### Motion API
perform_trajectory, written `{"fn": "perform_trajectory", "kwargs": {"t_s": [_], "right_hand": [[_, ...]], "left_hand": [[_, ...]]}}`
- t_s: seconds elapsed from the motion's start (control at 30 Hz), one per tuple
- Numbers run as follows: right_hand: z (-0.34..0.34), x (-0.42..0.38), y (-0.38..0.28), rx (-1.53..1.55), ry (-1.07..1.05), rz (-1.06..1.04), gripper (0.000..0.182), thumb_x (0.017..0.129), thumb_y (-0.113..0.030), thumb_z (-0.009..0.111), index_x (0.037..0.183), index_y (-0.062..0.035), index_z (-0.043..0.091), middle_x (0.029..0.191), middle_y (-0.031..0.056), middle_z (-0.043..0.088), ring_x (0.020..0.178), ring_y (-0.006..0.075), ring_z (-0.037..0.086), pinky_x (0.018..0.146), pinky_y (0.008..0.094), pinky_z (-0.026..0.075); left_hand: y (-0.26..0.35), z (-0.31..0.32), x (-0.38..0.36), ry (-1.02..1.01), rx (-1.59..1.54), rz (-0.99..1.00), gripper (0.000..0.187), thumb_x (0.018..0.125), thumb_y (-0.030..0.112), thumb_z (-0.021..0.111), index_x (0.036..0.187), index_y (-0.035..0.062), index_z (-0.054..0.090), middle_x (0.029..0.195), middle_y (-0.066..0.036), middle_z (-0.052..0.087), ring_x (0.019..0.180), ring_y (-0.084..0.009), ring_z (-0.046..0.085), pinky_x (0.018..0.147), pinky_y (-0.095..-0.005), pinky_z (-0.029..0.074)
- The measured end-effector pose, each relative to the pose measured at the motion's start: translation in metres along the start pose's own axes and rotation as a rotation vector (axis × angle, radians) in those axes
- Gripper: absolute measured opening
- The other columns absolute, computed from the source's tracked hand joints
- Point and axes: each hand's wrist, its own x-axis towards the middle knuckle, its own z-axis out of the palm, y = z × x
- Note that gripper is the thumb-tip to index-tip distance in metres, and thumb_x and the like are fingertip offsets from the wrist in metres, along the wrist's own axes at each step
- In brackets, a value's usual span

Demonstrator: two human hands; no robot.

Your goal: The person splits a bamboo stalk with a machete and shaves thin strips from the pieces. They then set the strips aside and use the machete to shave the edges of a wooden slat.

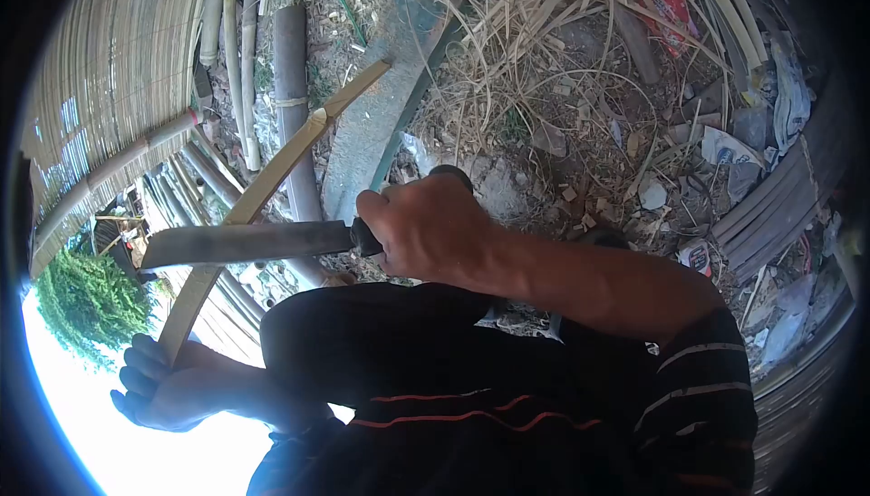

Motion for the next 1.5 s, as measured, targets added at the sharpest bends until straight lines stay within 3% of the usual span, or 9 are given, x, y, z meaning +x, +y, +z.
{"fn": "perform_trajectory", "kwargs": {"t_s": [0.03,0.1,0.3,0.37,0.57,0.73,0.97,1.07,1.5], "right_hand": [[0.011,-0.002,0.017,0.020,0.096,-0.141,0.030,0.072,-0.021,0.077,0.093,-0.0028,0.068,0.072,0.0181,0.069,0.068,0.0313,0.072,0.062,0.0452,0.058],[0.008,0.024,0.051,-0.076,-0.014,0.343,0.028,0.071,-0.021,0.078,0.089,-0.0037,0.066,0.072,0.0175,0.070,0.068,0.0313,0.072,0.060,0.0452,0.057],[0.019,-0.004,0.036,0.021,0.109,-0.065,0.020,0.071,-0.018,0.075,0.081,-0.0029,0.065,0.062,0.0160,0.065,0.056,0.0326,0.067,0.056,0.0434,0.056],[0.031,0.015,0.074,-0.049,0.081,0.356,0.022,0.067,-0.018,0.077,0.076,-0.0051,0.061,0.060,0.0134,0.063,0.057,0.0301,0.067,0.055,0.0433,0.055],[0.016,-0.006,0.024,-0.057,0.122,-0.136,0.029,0.071,-0.017,0.076,0.094,-0.0012,0.068,0.064,0.0138,0.066,0.058,0.0286,0.069,0.056,0.0421,0.057],[-0.003,0.033,0.088,-0.119,-0.135,0.568,0.018,0.082,-0.018,0.066,0.081,-0.0002,0.070,0.072,0.0181,0.069,0.066,0.0310,0.071,0.061,0.0441,0.058],[0.020,0.006,0.004,0.124,0.121,-0.080,0.023,0.068,-0.020,0.078,0.077,-0.0057,0.063,0.061,0.0124,0.064,0.057,0.0327,0.066,0.055,0.0445,0.052],[0.024,0.030,0.049,-0.029,0.071,0.323,0.023,0.070,-0.021,0.078,0.080,-0.0037,0.066,0.063,0.0143,0.065,0.061,0.0335,0.068,0.060,0.0439,0.056],[0.030,0.002,0.059,-0.008,-0.042,0.172,0.027,0.076,-0.024,0.073,0.090,-0.0010,0.069,0.071,0.0212,0.068,0.068,0.0346,0.071,0.065,0.0473,0.058]], "left_hand": [[0.005,0.009,-0.010,-0.052,0.022,0.043,0.004,0.089,0.005,0.049,0.091,0.0024,0.050,0.056,0.002,0.019,0.050,-0.0138,0.024,0.052,-0.0303,0.026],[0.010,0.027,-0.019,0.081,0.174,0.072,0.017,0.090,0.006,0.049,0.074,0.0076,0.043,0.056,0.002,0.019,0.049,-0.0139,0.023,0.052,-0.0305,0.026],[0.015,0.016,-0.017,-0.068,0.044,-0.029,0.032,0.092,0.009,0.048,0.066,0.0125,0.030,0.057,0.002,0.019,0.052,-0.0146,0.024,0.052,-0.0307,0.027],[0.016,0.024,-0.022,0.011,0.189,0.004,0.033,0.092,0.009,0.048,0.065,0.0127,0.029,0.057,0.001,0.020,0.051,-0.0148,0.025,0.053,-0.0302,0.028],[0.017,0.006,-0.018,-0.074,0.126,-0.013,0.022,0.092,0.010,0.048,0.074,0.0064,0.036,0.055,0.000,0.022,0.050,-0.0158,0.027,0.053,-0.0308,0.031],[0.015,0.005,-0.013,0.002,0.156,-0.002,0.013,0.092,0.010,0.050,0.084,0.0036,0.042,0.058,-0.001,0.025,0.050,-0.0161,0.027,0.054,-0.0328,0.032],[0.011,0.003,-0.020,-0.071,0.108,-0.067,0.028,0.099,0.012,0.040,0.073,0.0155,0.030,0.061,0.004,0.018,0.053,-0.0104,0.020,0.054,-0.0267,0.023],[0.015,0.002,-0.025,-0.132,0.029,-0.044,0.024,0.098,0.011,0.040,0.075,0.0158,0.033,0.061,0.005,0.019,0.051,-0.0088,0.019,0.050,-0.0245,0.020],[0.003,-0.008,-0.013,-0.213,-0.065,-0.103,0.028,0.098,0.010,0.036,0.072,0.0137,0.027,0.059,0.004,0.015,0.050,-0.0096,0.018,0.050,-0.0253,0.021]]}}
